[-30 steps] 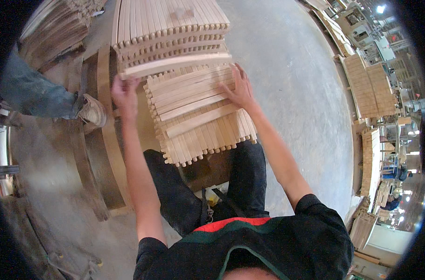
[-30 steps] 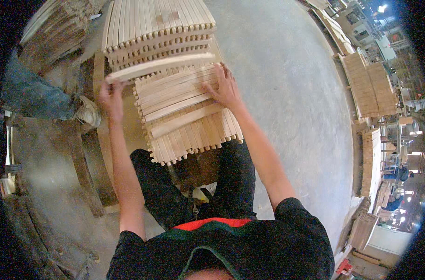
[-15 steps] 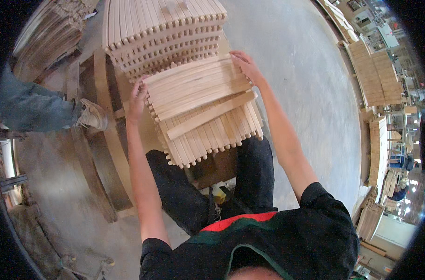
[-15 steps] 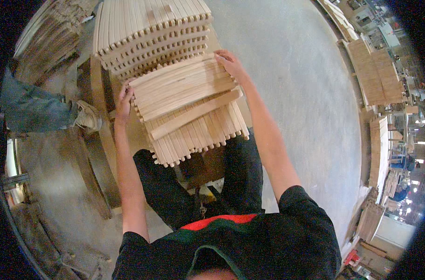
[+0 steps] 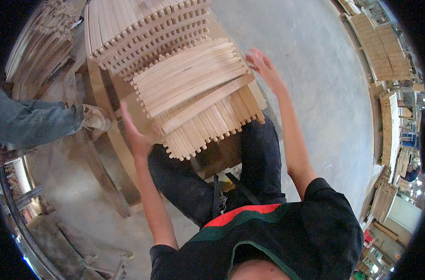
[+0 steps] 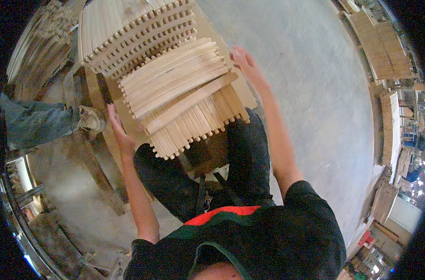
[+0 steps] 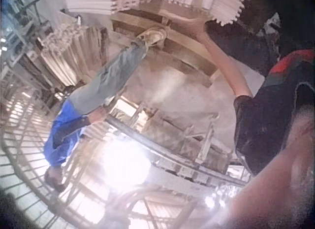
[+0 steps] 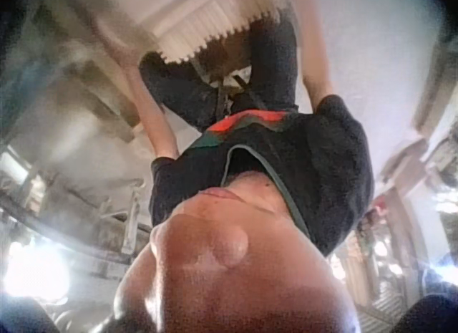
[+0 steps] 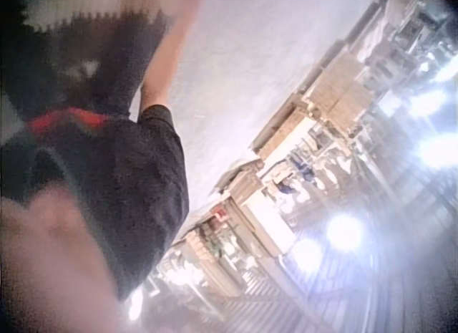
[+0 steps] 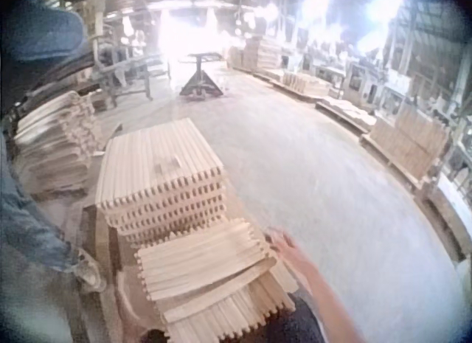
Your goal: The person sits on a low stool and repeatedly picks up stacks of small, light-colored wooden parts with pegs. They align the stacks and place them onto a larger pile on a wooden pallet. Another person assists by handing over stacks and adjusting the pile.
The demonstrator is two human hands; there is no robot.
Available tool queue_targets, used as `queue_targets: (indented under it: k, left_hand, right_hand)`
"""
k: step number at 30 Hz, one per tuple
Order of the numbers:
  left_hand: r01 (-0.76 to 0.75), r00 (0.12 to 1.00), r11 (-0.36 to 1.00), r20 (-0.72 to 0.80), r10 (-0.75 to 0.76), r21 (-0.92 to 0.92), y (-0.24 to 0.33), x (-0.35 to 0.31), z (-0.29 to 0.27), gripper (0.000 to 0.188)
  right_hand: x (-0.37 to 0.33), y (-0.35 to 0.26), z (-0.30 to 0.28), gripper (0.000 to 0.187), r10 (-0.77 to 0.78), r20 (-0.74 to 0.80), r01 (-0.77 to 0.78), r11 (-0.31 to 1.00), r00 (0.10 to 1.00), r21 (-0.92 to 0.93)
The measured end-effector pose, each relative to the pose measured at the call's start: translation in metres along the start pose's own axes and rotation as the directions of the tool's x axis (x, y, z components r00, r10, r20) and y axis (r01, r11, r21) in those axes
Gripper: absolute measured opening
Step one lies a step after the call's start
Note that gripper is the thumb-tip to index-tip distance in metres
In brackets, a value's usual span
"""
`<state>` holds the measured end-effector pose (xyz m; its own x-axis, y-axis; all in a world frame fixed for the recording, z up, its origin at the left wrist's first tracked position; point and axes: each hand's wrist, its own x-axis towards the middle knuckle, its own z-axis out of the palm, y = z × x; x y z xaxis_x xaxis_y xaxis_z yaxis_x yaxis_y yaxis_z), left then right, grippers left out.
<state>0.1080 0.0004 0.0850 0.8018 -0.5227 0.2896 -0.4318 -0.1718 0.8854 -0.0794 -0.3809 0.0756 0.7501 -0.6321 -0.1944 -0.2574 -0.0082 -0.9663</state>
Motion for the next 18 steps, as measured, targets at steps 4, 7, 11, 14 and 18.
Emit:
queue_targets:
  k: [4, 7, 11, 14, 18]
  left_hand:
    - [-0.11, 0.993, 0.913, 0.086, 0.083, 0.392, -0.001, -0.057, 0.012, 0.058]
    - [-0.02, 0.999, 0.934, -0.029, 0.033, 0.356, -0.013, -0.064, 0.018, 0.035]
    - [0.309, 0.931, 0.932, -0.262, -0.255, 0.188, -0.029, -0.05, 0.012, 0.036]
    - [0.198, 0.928, 0.979, -0.329, -0.175, 0.039, -0.042, -0.038, 0.02, 0.054]
    - [-0.025, 0.998, 0.999, -0.051, 0.026, 0.031, -0.015, -0.025, 0.027, 0.098]
  right_hand:
    - [-0.059, 0.021, -0.01, 0.058, -0.054, 0.082, 0.071, 0.972, 0.995, -0.222]
    - [-0.059, 0.026, -0.004, 0.046, -0.107, -0.019, 0.099, 0.963, 0.994, -0.251]
    - [-0.056, -0.015, 0.018, 0.033, -0.087, -0.115, 0.016, 0.861, 0.99, -0.508]
    - [-0.034, 0.003, 0.017, 0.041, -0.064, -0.103, 0.019, 0.922, 0.993, -0.387]
    - [-0.03, 0.028, 0.016, 0.083, -0.241, -0.047, 0.233, 0.962, 0.969, -0.14]
